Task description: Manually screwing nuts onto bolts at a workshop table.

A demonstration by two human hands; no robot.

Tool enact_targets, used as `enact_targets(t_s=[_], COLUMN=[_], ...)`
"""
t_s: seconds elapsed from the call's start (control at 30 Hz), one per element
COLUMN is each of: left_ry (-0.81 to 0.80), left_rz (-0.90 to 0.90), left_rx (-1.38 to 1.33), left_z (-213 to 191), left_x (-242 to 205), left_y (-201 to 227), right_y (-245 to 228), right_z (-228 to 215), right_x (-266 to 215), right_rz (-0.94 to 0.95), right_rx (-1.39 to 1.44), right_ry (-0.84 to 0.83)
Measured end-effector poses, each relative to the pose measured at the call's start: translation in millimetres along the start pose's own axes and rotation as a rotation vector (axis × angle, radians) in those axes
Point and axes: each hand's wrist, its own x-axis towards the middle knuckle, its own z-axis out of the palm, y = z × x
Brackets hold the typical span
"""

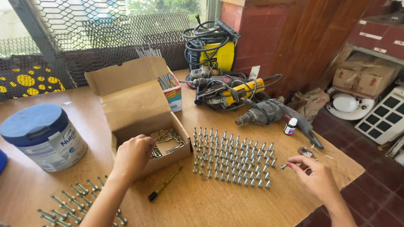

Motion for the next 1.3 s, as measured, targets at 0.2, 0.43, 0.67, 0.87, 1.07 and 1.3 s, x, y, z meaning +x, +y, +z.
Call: enact_targets(t_s=[0.2,0.43,0.67,0.87,1.07,1.3], left_ry=[-0.35,-0.7,-0.82,-0.775,-0.617,-0.151], left_rz=[-0.14,-0.235,-0.181,-0.226,-0.233,-0.43], left_rx=[-0.013,-0.015,-0.015,-0.056,-0.058,-0.926], left_z=[15.2,14.8,35.3,23.4,16.5,-12.6], left_x=[29.4,44.4,50.9,45.3,43.0,33.6], left_y=[-7.5,-9.1,-14.5,-9.6,-14.4,-15.8], right_y=[-7.5,1.8,7.7,8.6,17.1,-39.7], right_z=[20.6,35.4,34.7,31.6,18.9,9.0], right_x=[2.5,10.4,15.8,16.2,16.5,-11.5], right_rz=[-0.002,-0.089,-0.136,-0.079,-0.123,-0.275], right_rx=[-0.124,-0.173,-0.236,-0.3,-0.309,-0.042], right_ry=[-0.174,-0.19,-0.206,-0.24,-0.098,0.182])
